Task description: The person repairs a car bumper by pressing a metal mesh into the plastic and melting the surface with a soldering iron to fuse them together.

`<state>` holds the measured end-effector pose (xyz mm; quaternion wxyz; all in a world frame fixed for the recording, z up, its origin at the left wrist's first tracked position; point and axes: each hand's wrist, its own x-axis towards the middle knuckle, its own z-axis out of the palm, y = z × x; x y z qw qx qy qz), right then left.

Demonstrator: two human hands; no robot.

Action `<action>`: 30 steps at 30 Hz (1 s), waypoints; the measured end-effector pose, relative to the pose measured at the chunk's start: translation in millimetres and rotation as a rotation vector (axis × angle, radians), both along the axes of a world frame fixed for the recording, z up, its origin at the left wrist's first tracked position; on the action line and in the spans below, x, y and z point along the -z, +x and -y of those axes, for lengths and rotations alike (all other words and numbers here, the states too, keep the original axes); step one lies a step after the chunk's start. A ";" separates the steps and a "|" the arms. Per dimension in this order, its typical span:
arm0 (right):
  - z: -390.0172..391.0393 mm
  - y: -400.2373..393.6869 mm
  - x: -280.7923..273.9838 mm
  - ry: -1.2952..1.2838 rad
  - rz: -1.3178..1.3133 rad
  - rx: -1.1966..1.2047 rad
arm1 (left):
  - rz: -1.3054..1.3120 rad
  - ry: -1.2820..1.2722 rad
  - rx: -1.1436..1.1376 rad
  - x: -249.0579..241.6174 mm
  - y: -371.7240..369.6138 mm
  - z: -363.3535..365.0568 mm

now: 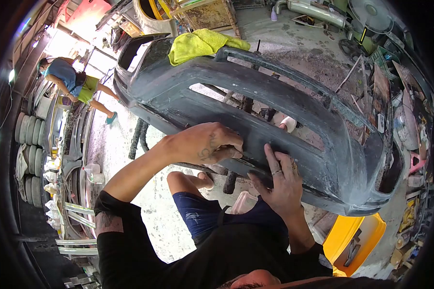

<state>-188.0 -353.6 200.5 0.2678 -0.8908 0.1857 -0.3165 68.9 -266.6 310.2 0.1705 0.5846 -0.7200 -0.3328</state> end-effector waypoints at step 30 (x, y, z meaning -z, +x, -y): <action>5.3 -1.7 -7.7 -0.047 -0.060 -0.122 | 0.203 0.112 -0.121 -13.3 -39.1 -26.4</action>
